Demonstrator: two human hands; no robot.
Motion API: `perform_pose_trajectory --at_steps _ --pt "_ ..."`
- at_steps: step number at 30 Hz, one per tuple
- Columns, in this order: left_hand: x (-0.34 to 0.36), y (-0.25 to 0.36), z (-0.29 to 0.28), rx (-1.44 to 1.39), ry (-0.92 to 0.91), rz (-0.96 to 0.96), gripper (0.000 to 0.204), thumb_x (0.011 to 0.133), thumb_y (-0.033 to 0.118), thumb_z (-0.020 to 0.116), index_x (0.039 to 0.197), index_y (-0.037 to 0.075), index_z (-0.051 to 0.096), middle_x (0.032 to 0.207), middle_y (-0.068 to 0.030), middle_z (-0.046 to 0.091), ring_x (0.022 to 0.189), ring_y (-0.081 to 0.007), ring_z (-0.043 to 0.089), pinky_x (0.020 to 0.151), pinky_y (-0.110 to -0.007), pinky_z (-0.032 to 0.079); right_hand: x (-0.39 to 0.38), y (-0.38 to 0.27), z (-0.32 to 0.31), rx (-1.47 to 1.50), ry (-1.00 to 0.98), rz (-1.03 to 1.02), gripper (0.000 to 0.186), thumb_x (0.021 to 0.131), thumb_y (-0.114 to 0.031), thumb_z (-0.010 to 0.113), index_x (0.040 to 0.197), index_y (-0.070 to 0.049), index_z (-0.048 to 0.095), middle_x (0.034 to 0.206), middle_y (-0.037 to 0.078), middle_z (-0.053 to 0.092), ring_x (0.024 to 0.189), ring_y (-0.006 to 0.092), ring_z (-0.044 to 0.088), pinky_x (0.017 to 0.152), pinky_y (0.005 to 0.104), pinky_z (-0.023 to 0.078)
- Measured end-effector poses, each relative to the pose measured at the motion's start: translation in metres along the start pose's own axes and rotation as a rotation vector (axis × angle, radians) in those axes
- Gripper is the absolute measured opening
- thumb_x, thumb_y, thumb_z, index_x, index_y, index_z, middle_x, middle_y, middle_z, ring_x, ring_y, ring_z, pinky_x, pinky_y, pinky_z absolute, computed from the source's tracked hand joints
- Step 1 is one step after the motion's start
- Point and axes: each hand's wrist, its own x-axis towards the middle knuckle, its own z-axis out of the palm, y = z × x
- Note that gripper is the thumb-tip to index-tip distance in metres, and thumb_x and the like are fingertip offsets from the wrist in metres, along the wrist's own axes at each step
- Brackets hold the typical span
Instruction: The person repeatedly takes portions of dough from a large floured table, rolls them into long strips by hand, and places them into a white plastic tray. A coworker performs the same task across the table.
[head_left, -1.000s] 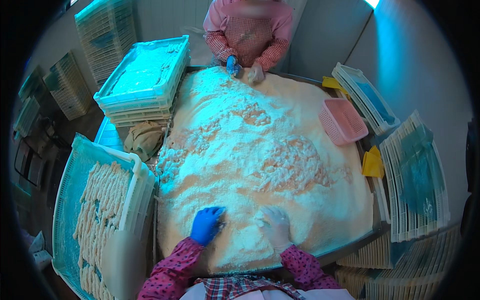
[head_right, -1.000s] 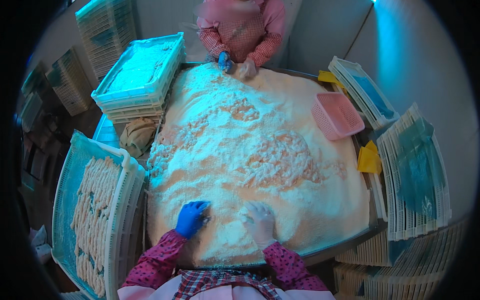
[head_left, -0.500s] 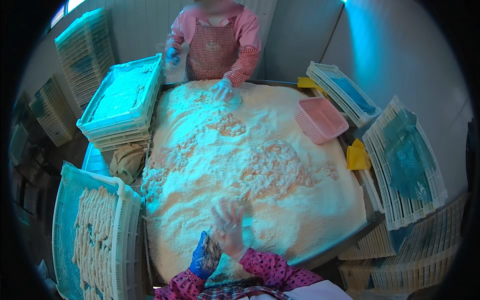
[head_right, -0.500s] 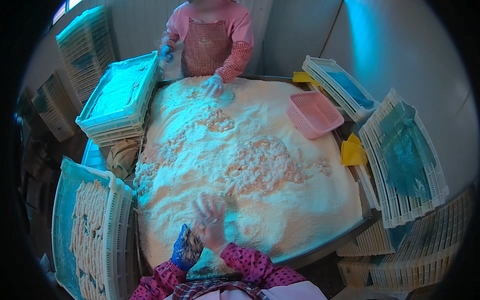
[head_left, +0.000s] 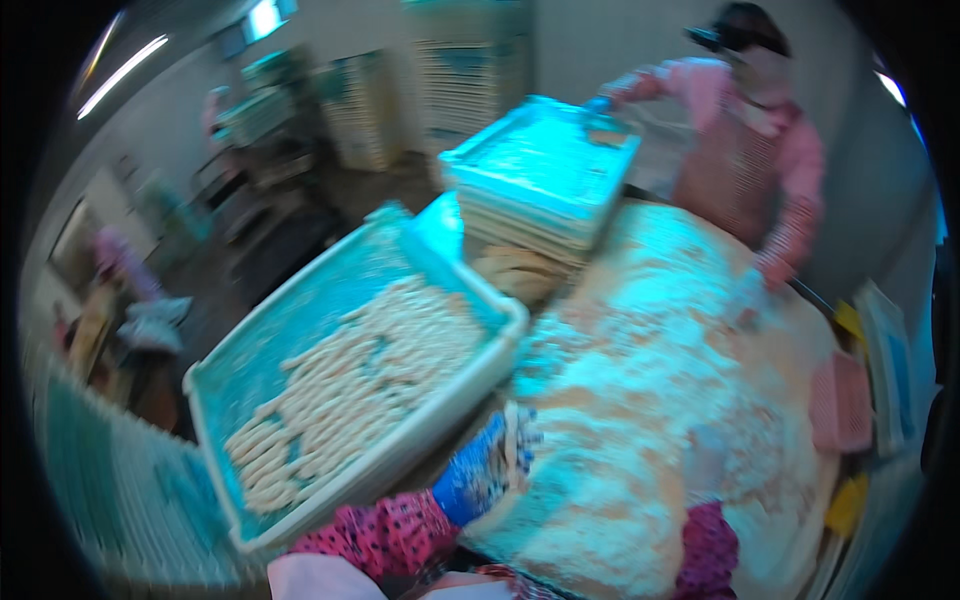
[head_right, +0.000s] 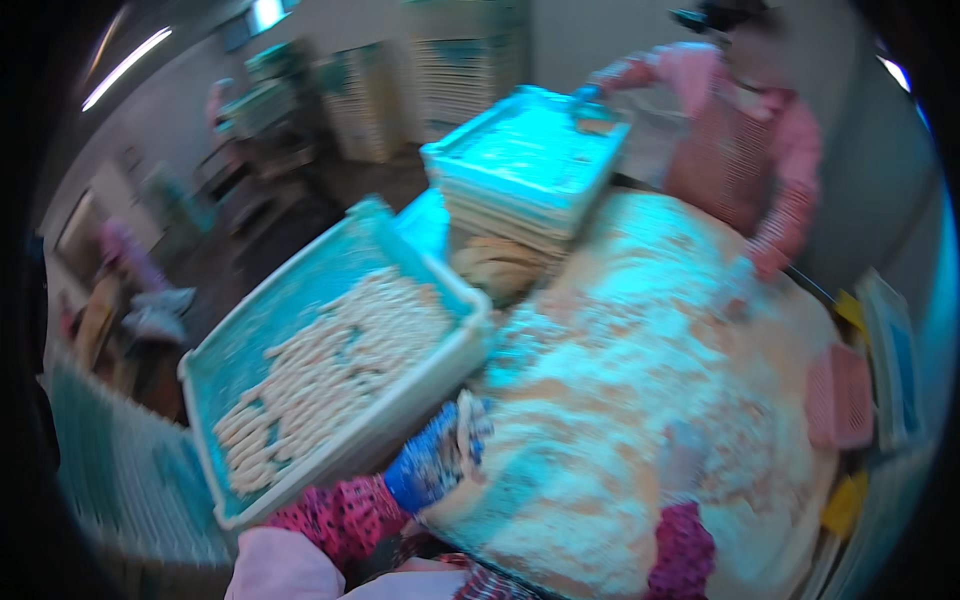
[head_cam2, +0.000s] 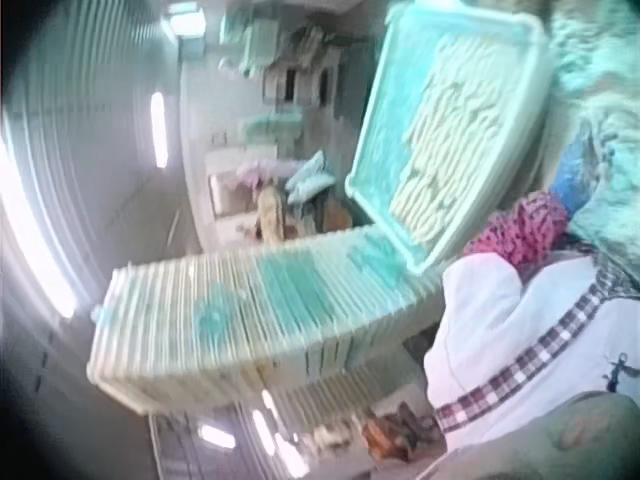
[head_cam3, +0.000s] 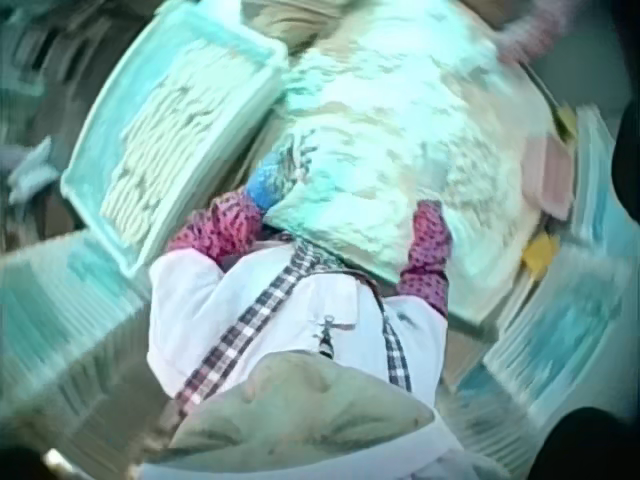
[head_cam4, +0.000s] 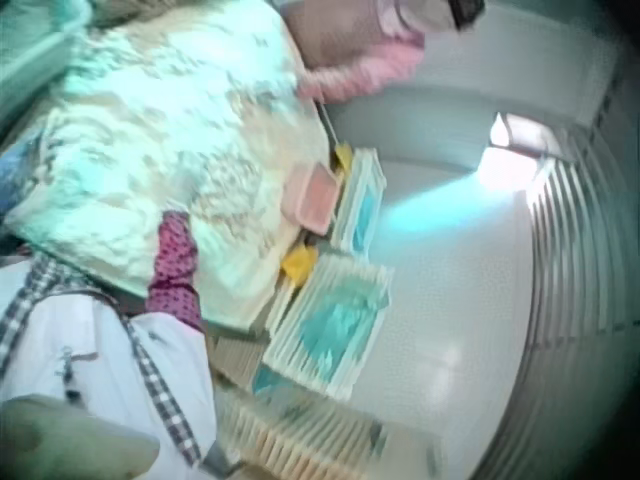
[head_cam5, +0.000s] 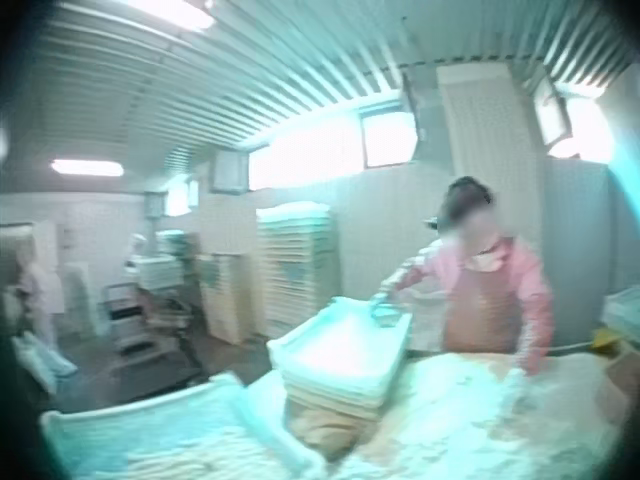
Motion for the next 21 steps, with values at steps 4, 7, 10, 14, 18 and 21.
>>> perform_pose_trajectory --at_steps 4,7,10,14,18,21 --pt "-0.021 0.131 -0.052 0.461 0.328 0.653 0.049 0.096 0.044 0.041 0.130 0.008 0.043 0.116 -0.0092 0.055 0.095 -0.0191 0.055 0.079 -0.036 0.049 0.002 -0.003 -0.001 0.108 -0.044 0.064 0.026 0.065 0.004 0.064 0.088 -0.006 0.059 0.081 0.011 0.061 0.079 0.0300 0.058 0.072 0.0407 0.045" --pt "-0.067 0.245 -0.148 0.669 0.764 0.860 0.051 0.094 0.049 0.043 0.125 0.009 0.049 0.118 -0.0093 0.055 0.101 -0.0180 0.054 0.085 -0.036 0.046 0.004 -0.008 0.012 0.234 -0.105 0.165 0.029 0.065 0.004 0.067 0.091 -0.005 0.059 0.085 0.010 0.061 0.081 0.0292 0.059 0.073 0.0393 0.046" --pt "-0.084 0.284 -0.203 1.277 0.916 0.526 0.057 0.097 0.049 0.034 0.131 0.006 0.048 0.121 -0.0102 0.057 0.107 -0.0201 0.052 0.097 -0.034 0.038 0.000 -0.006 0.012 0.262 -0.087 0.164 0.030 0.065 0.002 0.069 0.092 -0.006 0.058 0.086 0.010 0.061 0.081 0.0293 0.059 0.071 0.0387 0.046" --pt "-0.074 0.286 -0.171 0.974 0.797 0.247 0.055 0.098 0.043 0.036 0.133 0.002 0.045 0.130 -0.0140 0.051 0.122 -0.0247 0.044 0.105 -0.035 0.031 -0.001 0.004 0.015 0.231 -0.083 0.104 0.031 0.067 0.001 0.070 0.095 -0.007 0.057 0.085 0.009 0.061 0.079 0.0270 0.059 0.067 0.0363 0.047" --pt "-0.072 0.295 -0.177 1.160 0.734 0.186 0.053 0.097 0.041 0.037 0.133 0.002 0.044 0.130 -0.0142 0.051 0.120 -0.0246 0.046 0.103 -0.035 0.033 -0.002 0.011 -0.001 0.684 -0.015 0.409 0.023 0.074 -0.001 0.068 0.093 -0.006 0.057 0.083 0.003 0.058 0.076 0.0178 0.057 0.068 0.0308 0.047" --pt "-0.080 0.305 -0.188 1.245 0.691 0.248 0.052 0.097 0.040 0.039 0.133 0.002 0.044 0.130 -0.0143 0.051 0.119 -0.0244 0.047 0.103 -0.035 0.034 -0.005 -0.001 -0.026 1.032 0.246 0.423 0.014 0.080 -0.003 0.064 0.092 -0.004 0.056 0.083 -0.001 0.055 0.079 0.0114 0.052 0.070 0.0274 0.046"
